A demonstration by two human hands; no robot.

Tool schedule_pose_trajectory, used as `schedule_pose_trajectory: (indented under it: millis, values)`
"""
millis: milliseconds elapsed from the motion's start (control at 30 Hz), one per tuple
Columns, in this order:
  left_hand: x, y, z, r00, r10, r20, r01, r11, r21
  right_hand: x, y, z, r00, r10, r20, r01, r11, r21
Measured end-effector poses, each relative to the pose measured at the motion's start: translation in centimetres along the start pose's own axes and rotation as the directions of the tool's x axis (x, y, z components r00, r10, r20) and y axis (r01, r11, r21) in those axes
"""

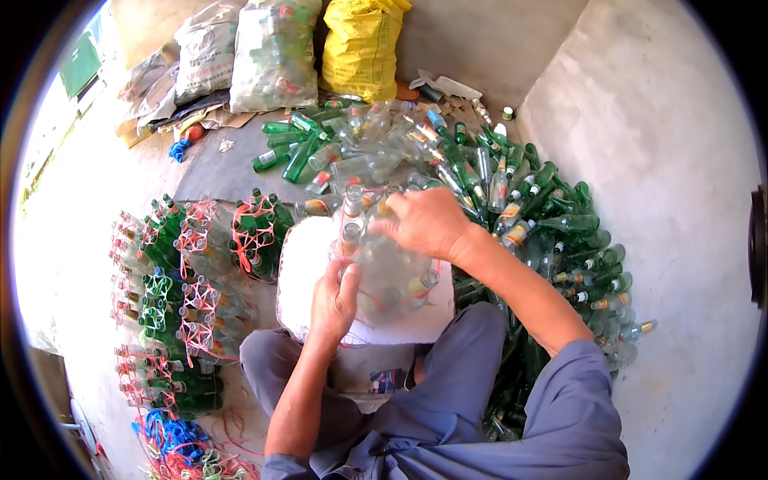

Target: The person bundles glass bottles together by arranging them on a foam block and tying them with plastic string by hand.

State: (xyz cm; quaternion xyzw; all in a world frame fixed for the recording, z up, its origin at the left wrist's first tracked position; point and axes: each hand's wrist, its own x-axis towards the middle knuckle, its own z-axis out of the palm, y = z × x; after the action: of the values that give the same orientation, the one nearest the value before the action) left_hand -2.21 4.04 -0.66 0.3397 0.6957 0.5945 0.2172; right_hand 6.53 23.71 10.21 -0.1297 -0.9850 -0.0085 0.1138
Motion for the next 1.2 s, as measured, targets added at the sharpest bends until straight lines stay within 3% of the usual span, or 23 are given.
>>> schedule_pose_trajectory:
  millis: [100,300,400,567,667,700,900,933,967,1000,1067,1100,1167,1200]
  values:
    - [0.0,-0.1,0.2,1.0,0.012,-0.014,-0.012,1.0,-0.011,-0.5,-0.6,1.0,0.951,-0.011,0.308,0.026,0.999,-0.046]
    - [0.1,-0.4,-0.1,0.999,-0.029,0.024,0.03,0.999,-0.015,-0.7,0.0,3.2,0.98,-0.118,0.161,0.121,0.993,-0.01]
    - [0.1,-0.1,-0.6,0.994,-0.084,0.075,0.085,0.996,-0.019,-0.6,0.1,3.4,0.978,-0.068,0.198,0.067,0.998,0.013]
    - [0.1,0.3,-0.8,0.996,-0.029,0.088,0.028,1.0,0.013,-0.9,0.4,3.8,0.989,-0.09,0.115,0.086,0.996,0.038]
    - [0.1,0.9,-0.9,0.992,-0.075,0.098,0.075,0.997,0.004,-1.0,0.7,4.3,0.994,-0.091,0.059,0.09,0.996,0.005]
    - [0.1,0.9,-0.2,0.998,0.051,0.02,-0.052,0.997,0.058,-1.0,0.8,4.4,0.995,-0.091,0.04,0.092,0.996,-0.017]
    - [0.5,-0.3,-0.1,0.987,0.157,0.022,-0.158,0.983,0.092,-1.7,0.6,3.8,0.999,0.0,0.032,-0.001,0.999,0.043]
    - [0.6,0.3,-0.1,0.988,0.155,0.025,-0.156,0.984,0.084,-2.1,0.6,3.7,0.998,-0.027,-0.059,0.03,0.998,0.047]
    - [0.2,1.0,-0.8,0.995,-0.054,0.079,0.053,0.998,0.014,-2.7,0.6,3.5,0.988,-0.051,-0.149,0.058,0.997,0.045]
    - [0.3,1.2,-0.6,0.996,-0.07,0.059,0.072,0.997,-0.022,-3.3,0.8,2.8,0.969,-0.069,-0.239,0.08,0.996,0.035]
    - [0.4,0.4,-0.3,0.998,0.044,0.052,-0.049,0.995,0.085,-4.9,1.4,1.1,0.933,-0.068,-0.354,0.106,0.99,0.088]
    - [0.3,0.7,-0.1,1.0,-0.008,0.019,0.008,0.999,-0.032,-5.8,1.7,0.2,0.91,-0.064,-0.41,0.119,0.987,0.11]
    - [0.5,-0.4,0.0,0.997,0.077,0.003,-0.077,0.997,0.002,-8.8,2.9,-0.7,0.911,0.071,-0.407,0.016,0.979,0.206]
    - [0.4,0.9,-0.2,0.999,-0.048,0.019,0.048,0.998,-0.033,-10.7,3.6,-1.1,0.904,0.14,-0.403,-0.037,0.967,0.253]
